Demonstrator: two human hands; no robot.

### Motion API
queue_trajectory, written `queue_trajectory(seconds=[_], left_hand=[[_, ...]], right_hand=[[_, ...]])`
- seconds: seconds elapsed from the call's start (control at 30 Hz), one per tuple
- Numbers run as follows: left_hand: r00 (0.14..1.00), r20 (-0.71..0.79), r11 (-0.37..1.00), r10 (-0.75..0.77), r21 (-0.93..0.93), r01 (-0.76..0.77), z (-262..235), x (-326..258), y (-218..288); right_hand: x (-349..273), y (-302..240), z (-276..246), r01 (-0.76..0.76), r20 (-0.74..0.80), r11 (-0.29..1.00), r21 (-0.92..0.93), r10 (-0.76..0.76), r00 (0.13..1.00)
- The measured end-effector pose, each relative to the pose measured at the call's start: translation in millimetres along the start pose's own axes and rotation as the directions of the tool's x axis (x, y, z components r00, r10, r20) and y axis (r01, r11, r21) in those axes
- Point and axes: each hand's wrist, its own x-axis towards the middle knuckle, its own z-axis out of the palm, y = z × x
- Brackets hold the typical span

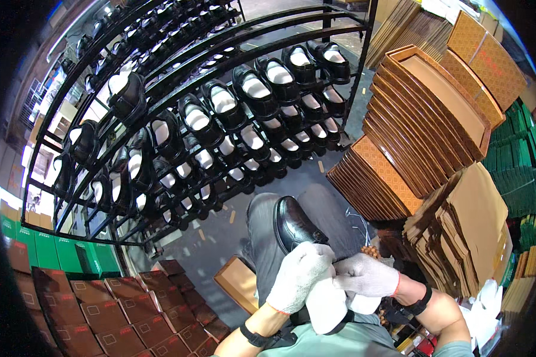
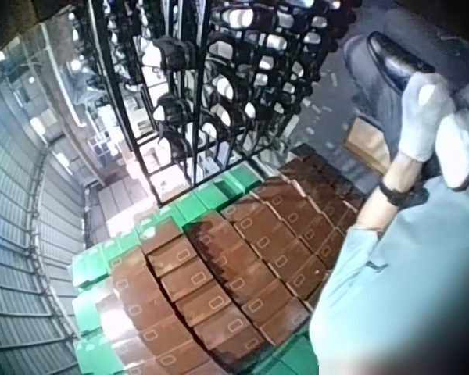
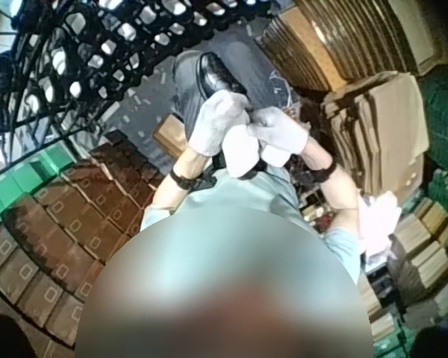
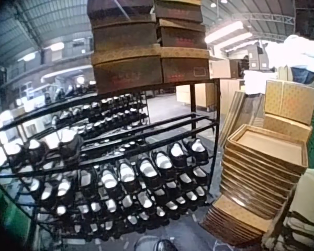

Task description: The person packs shoes by hand, taking a shoe from a rack, wiping it with a cloth, and placing it into a box with paper. They then place a lid on the box and stack it onto a pile of boxes.

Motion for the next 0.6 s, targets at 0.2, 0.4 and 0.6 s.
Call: queue_trajectory(seconds=[0.2,0.4,0.6], left_hand=[[0.992,-0.021,0.916,0.125,0.387,-0.107,5.9,-0.1,-5.3],[0.987,-0.108,0.968,0.122,-0.208,-0.142,-7.1,2.1,-2.2],[0.988,-0.140,0.997,0.067,0.054,-0.060,1.0,4.8,-4.3]], right_hand=[[7.8,17.2,27.5,0.109,-0.286,0.945,-0.308,-0.201,0.937],[-14.6,-0.9,2.7,0.076,-0.064,0.987,0.141,-0.068,0.996],[-1.2,16.7,27.3,0.236,-0.136,0.941,-0.242,-0.273,0.952]])
